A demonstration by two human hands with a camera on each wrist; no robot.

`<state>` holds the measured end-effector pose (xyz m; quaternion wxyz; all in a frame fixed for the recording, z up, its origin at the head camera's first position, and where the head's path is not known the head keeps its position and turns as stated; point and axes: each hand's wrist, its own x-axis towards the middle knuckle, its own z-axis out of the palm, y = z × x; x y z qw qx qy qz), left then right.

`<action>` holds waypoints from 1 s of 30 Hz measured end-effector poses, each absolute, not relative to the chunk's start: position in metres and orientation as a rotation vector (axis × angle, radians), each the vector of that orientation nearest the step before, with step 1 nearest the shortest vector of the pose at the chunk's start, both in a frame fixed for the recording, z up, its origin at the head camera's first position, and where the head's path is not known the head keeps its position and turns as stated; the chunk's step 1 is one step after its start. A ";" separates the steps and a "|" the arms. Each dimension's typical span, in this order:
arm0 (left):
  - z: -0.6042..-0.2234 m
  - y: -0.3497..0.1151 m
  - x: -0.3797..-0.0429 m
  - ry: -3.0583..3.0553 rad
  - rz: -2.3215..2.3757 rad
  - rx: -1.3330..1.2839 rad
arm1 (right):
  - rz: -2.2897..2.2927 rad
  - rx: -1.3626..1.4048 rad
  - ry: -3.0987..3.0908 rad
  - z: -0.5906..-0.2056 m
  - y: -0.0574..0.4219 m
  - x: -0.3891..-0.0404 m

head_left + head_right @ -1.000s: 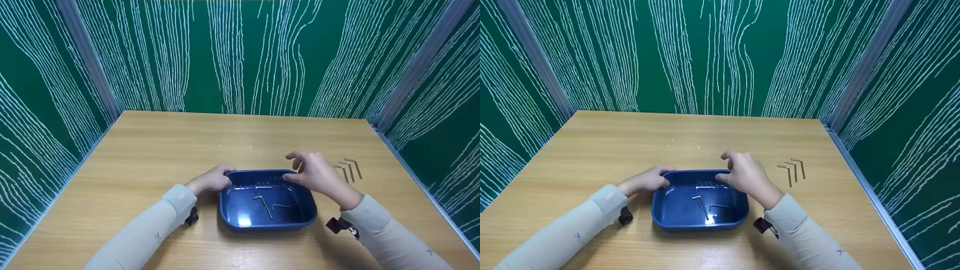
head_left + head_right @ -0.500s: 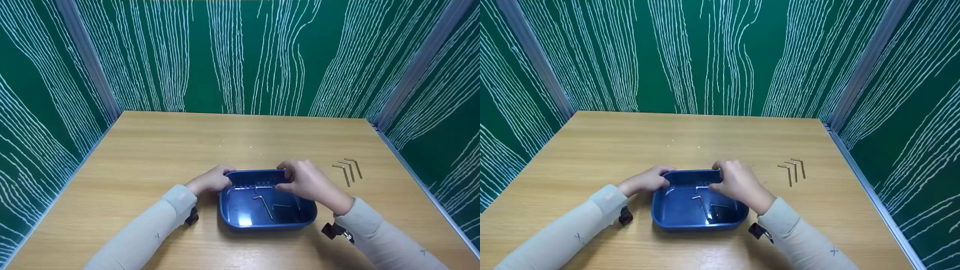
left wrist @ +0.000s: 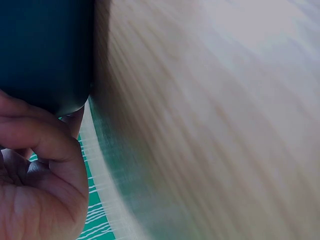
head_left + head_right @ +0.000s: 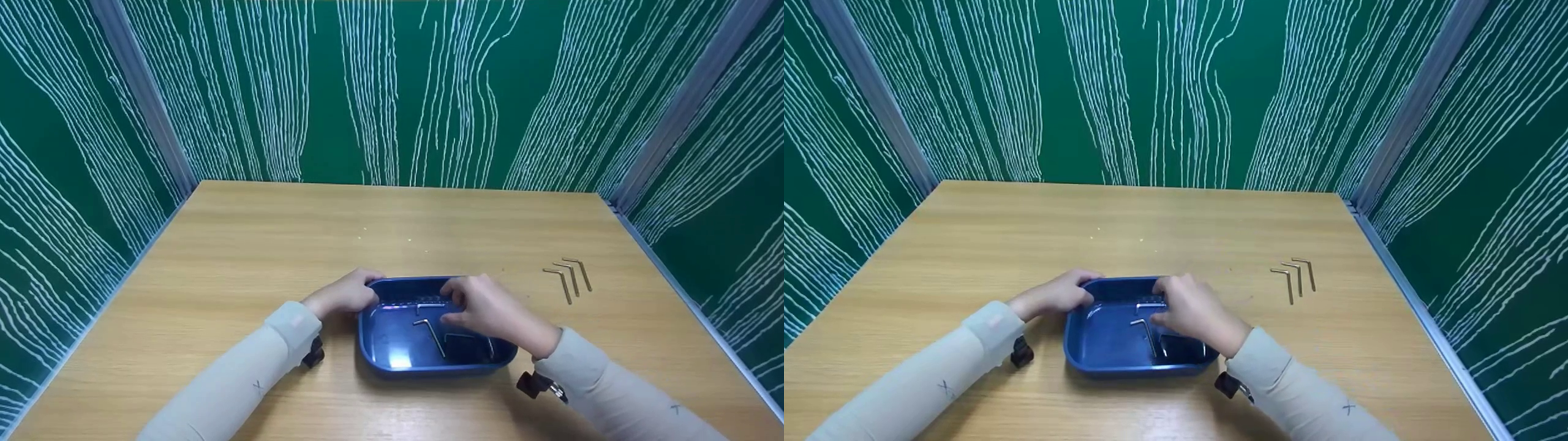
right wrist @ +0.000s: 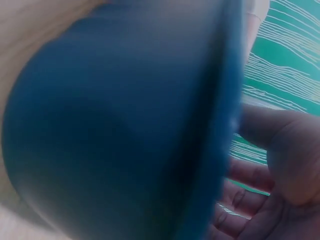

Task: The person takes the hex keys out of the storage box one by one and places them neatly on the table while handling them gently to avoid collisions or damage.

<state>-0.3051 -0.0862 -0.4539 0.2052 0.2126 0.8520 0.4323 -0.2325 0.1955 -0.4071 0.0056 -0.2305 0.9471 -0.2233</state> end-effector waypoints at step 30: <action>-0.454 -0.087 -0.308 2.376 1.200 0.600 | -0.487 -0.782 2.814 -0.437 0.174 -0.241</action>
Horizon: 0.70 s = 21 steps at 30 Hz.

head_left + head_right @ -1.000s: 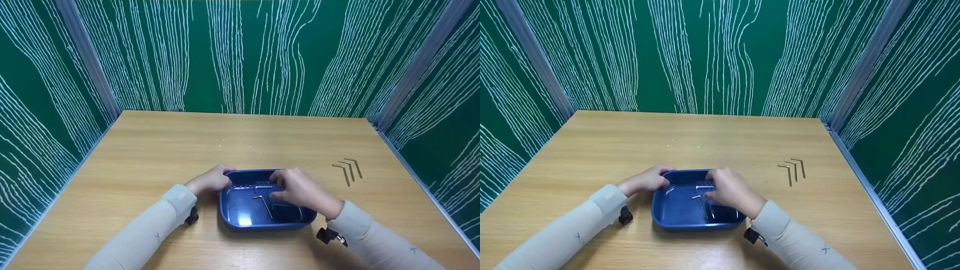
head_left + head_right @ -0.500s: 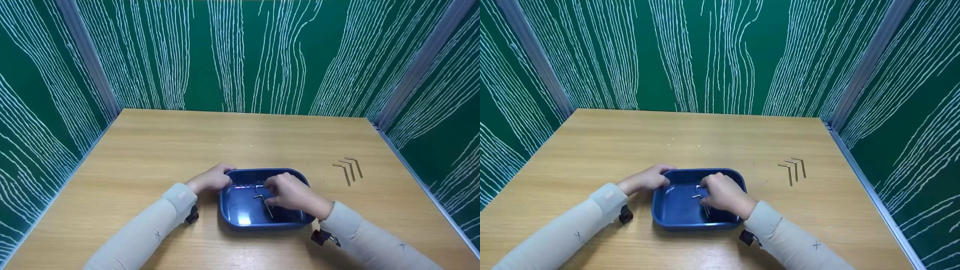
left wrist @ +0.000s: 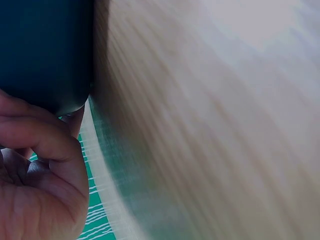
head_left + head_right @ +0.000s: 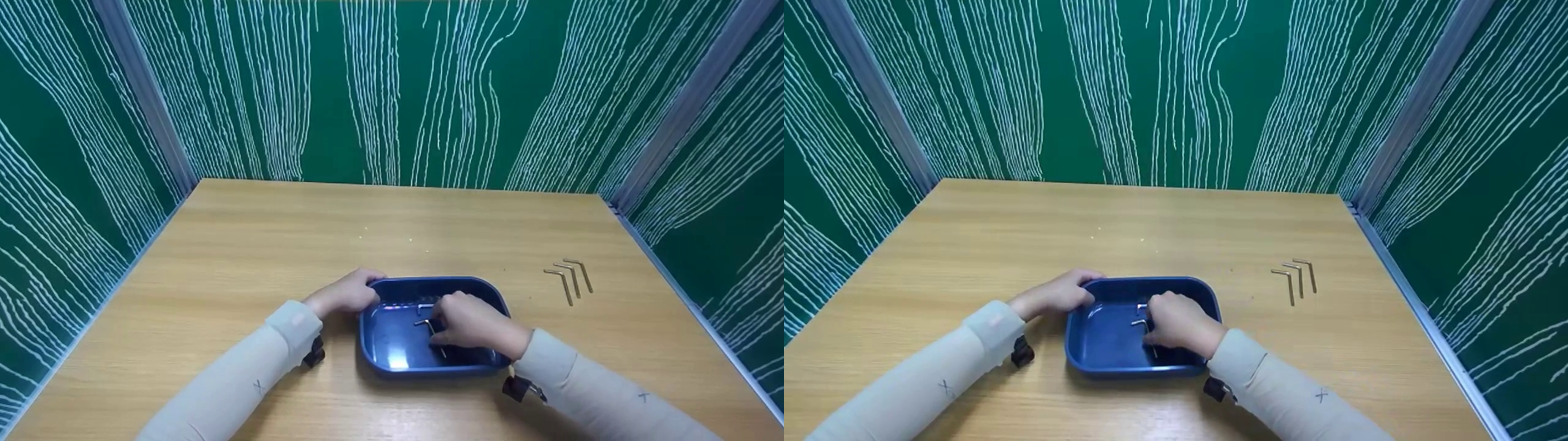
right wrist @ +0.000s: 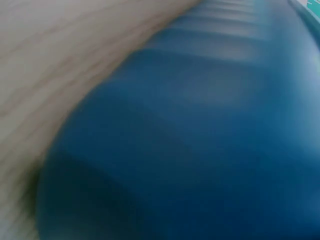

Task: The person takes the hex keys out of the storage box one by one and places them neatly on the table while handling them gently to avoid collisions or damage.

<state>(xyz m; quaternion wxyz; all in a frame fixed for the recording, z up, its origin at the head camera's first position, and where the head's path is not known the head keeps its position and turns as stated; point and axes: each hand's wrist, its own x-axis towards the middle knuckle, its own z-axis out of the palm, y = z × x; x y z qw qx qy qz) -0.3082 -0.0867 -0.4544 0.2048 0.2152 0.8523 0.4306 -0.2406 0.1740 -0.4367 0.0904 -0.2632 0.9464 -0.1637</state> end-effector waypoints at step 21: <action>-0.455 -0.087 -0.307 2.352 1.235 0.609 | -0.474 -0.991 2.769 -0.442 0.167 -0.242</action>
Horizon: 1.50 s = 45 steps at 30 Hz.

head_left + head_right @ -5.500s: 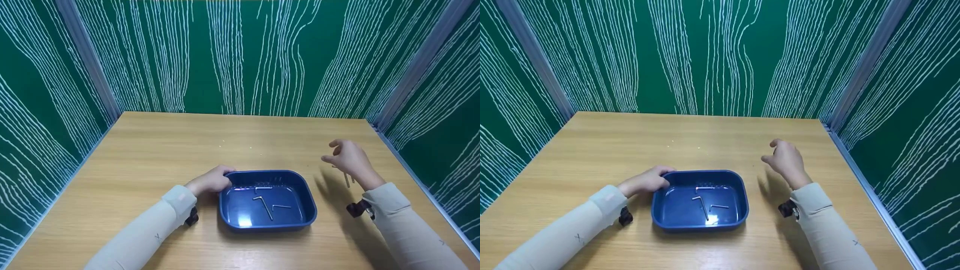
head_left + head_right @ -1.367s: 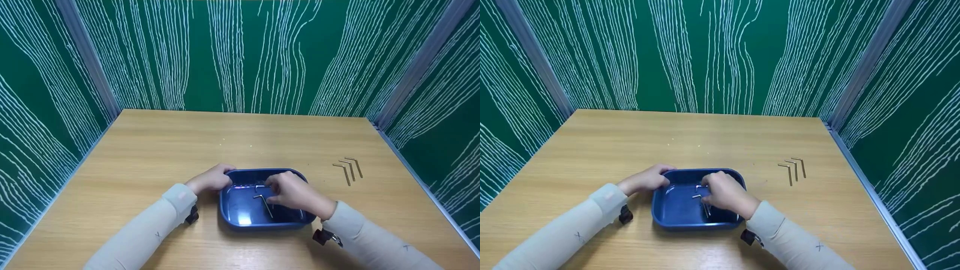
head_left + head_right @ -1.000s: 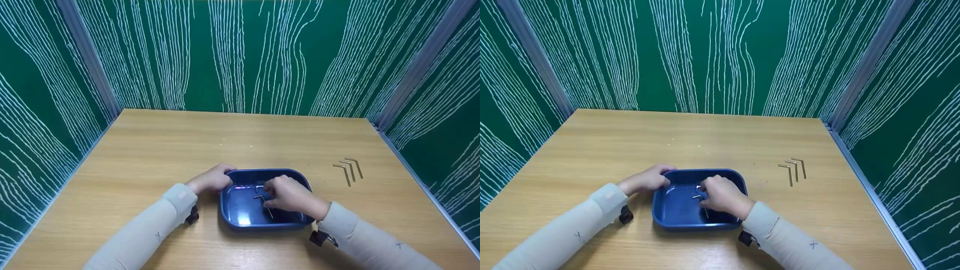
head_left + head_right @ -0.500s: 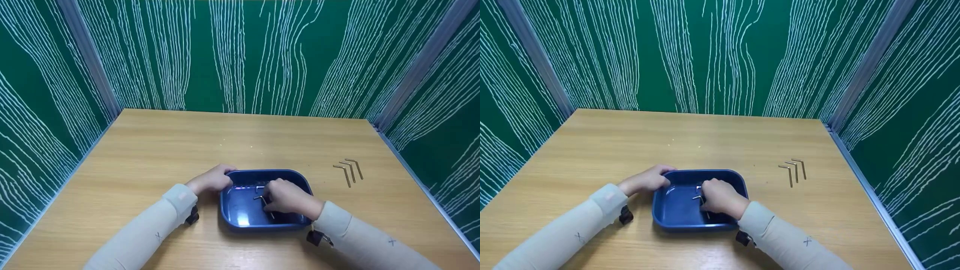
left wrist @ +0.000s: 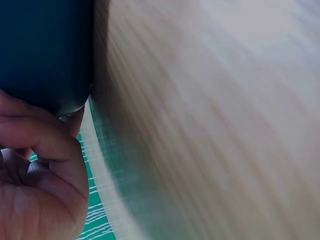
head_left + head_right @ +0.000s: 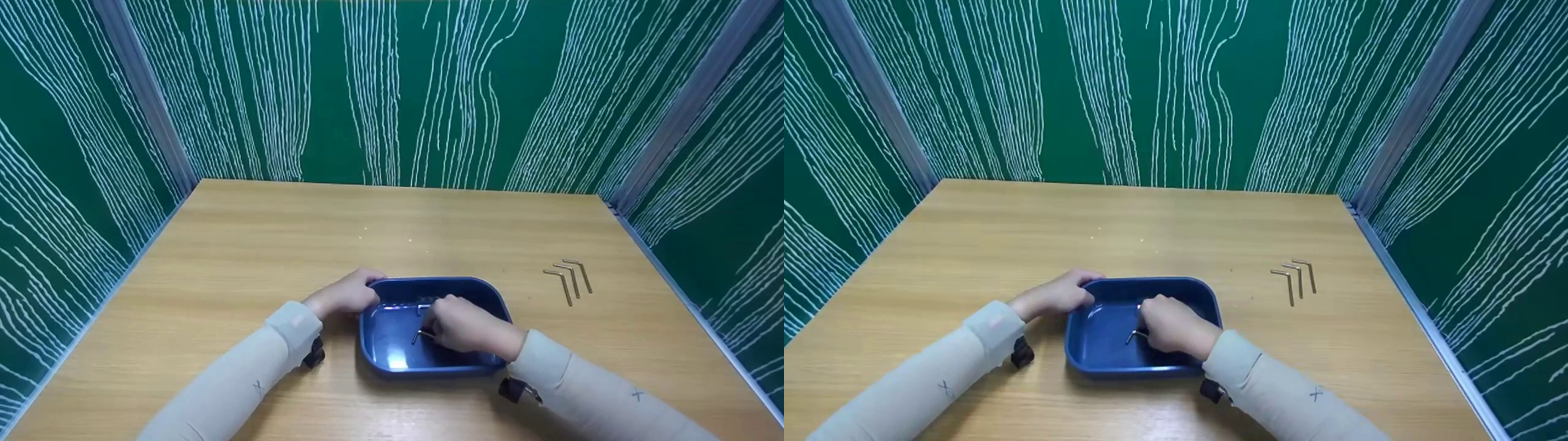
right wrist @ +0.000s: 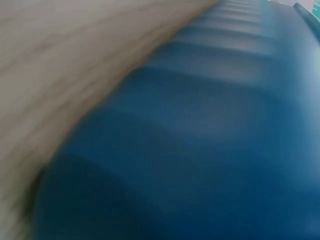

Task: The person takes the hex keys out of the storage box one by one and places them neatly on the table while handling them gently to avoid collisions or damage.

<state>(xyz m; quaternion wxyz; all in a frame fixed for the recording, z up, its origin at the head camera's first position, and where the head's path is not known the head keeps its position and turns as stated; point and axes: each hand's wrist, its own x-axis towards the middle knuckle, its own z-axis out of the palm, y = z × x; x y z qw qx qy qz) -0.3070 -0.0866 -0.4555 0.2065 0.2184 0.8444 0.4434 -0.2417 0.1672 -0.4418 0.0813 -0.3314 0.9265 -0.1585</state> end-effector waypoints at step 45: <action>-0.457 -0.085 -0.309 2.372 1.214 0.599 | -0.902 -0.871 2.944 -0.400 0.197 -0.251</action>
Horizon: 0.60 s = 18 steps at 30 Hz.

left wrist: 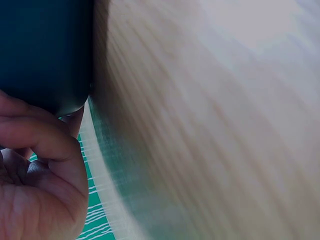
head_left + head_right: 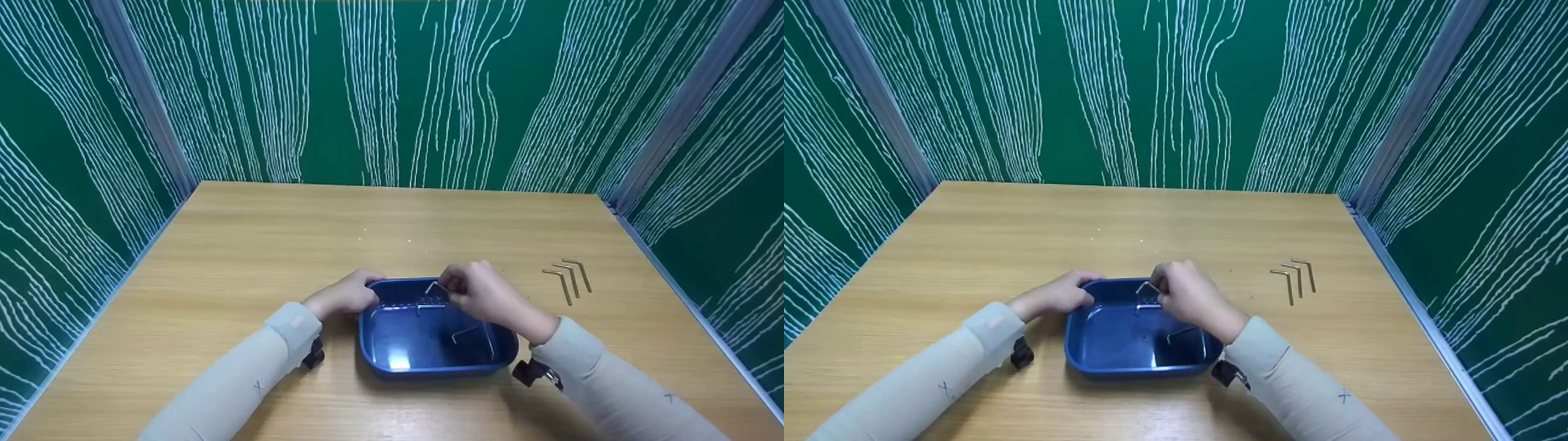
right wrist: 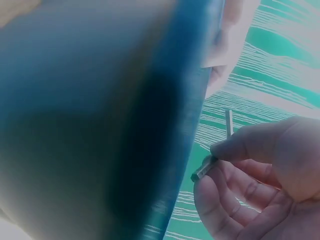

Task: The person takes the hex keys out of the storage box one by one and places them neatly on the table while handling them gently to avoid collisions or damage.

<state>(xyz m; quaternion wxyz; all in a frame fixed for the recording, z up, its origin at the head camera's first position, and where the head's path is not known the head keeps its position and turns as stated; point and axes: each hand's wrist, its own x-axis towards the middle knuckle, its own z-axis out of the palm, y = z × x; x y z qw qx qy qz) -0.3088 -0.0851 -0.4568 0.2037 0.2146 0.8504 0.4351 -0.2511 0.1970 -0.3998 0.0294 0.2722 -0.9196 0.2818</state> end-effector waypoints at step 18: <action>-0.455 -0.086 -0.308 2.350 1.201 0.569 | 0.956 0.676 -2.797 -0.387 0.209 -0.253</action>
